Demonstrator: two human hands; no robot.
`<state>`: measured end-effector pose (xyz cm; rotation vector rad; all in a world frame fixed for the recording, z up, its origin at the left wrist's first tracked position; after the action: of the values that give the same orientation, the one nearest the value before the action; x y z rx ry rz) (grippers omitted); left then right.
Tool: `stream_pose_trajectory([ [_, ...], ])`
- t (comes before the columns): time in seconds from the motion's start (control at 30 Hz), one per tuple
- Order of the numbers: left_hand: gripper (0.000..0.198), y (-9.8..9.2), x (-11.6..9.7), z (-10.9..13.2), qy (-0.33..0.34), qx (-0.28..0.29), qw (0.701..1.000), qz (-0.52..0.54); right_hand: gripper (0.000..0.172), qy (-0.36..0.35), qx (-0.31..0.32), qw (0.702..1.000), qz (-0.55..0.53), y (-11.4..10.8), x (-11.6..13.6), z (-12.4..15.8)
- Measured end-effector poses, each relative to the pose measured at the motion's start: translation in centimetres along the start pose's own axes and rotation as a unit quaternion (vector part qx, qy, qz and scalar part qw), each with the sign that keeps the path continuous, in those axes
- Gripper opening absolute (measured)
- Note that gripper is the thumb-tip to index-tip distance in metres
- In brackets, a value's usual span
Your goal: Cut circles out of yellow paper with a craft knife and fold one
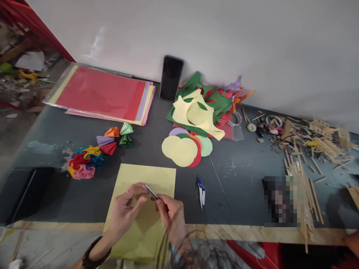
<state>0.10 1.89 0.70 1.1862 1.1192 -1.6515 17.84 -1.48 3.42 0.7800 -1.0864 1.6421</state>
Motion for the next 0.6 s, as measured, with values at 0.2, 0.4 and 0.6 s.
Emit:
stream_pose_trajectory([
  [0.2, 0.019, 0.2, -0.2, -0.1, -0.04, -0.027, 0.997, 0.061, 0.043, 0.012, 0.055, 0.996, -0.074, 0.9, -1.1, 0.5],
  [0.4, 0.023, 0.3, 0.1, 0.1, -0.038, -0.074, 0.99, 0.114, 0.065, 0.011, -0.007, 0.932, -0.361, 2.9, -3.0, 0.6],
  [0.6, 0.025, 0.7, 1.5, 0.7, 0.003, -0.096, 0.989, 0.114, 0.032, -0.048, -0.007, 0.947, -0.316, 4.3, -0.1, -1.1],
])
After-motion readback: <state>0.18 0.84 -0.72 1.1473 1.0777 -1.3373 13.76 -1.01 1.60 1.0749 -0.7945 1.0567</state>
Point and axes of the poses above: each hand's wrist, its own z-axis away from the middle knuckle, its own y-axis out of the palm, x = y × z, the point moved 2 cm from there along -z, towards the middle knuckle, and after that the axes turned 4 degrees about x, right-handed, at the moved point
